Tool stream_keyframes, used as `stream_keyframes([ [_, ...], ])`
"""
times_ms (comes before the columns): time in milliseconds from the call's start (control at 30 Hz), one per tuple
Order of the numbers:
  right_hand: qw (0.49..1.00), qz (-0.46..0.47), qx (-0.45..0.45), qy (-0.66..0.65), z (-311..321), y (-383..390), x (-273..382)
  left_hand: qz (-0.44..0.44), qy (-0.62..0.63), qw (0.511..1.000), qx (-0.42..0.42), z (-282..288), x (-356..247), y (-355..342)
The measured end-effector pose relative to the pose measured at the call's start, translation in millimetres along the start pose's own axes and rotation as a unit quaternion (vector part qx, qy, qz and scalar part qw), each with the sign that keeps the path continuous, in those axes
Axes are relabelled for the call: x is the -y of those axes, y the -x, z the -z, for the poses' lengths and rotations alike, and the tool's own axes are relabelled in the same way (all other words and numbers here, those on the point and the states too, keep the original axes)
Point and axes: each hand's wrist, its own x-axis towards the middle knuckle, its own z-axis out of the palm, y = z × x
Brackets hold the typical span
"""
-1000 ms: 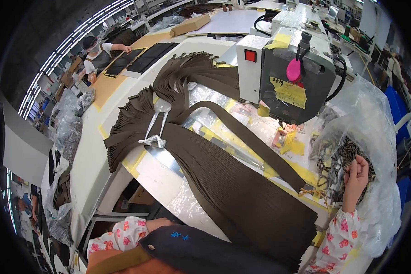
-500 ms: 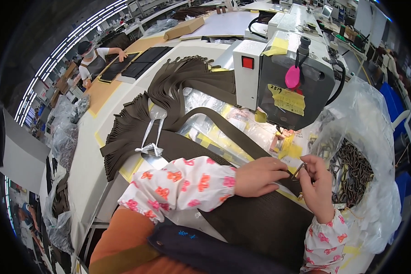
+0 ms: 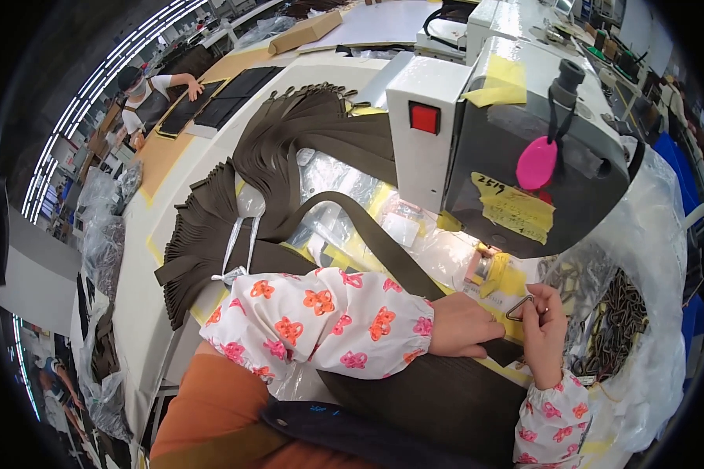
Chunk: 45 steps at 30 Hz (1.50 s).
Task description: Attaching metal buckles to straps using a sewing machine.
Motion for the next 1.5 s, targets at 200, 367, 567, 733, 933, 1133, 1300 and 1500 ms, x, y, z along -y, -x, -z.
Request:
stream_keyframes([
  [200,0.998,0.005,0.036,0.055,1,5,3,0.042,-0.005,0.998,-0.055,27,17,14],
  [367,0.995,0.063,0.029,0.078,-15,11,-2,0.073,0.19,0.957,-0.209,27,27,22],
  [567,0.993,0.024,0.042,0.109,-36,-12,27,0.112,0.038,0.982,-0.147,41,27,26],
  [733,0.951,0.144,0.001,0.274,-42,-16,13,0.134,0.068,0.986,-0.07,46,18,25],
  [933,0.936,0.22,-0.023,0.273,-45,-10,14,0.213,0.134,0.967,-0.032,51,17,20],
  [1133,0.95,0.23,0.009,0.21,-51,-9,9,0.174,0.129,0.971,-0.1,40,20,18],
  [1300,0.989,0.144,-0.01,0.031,-54,-7,17,0.147,0.089,0.977,-0.129,43,16,17],
  [1500,0.974,-0.125,0.128,-0.139,-46,-9,24,0.097,-0.073,0.983,-0.139,35,17,18],
])
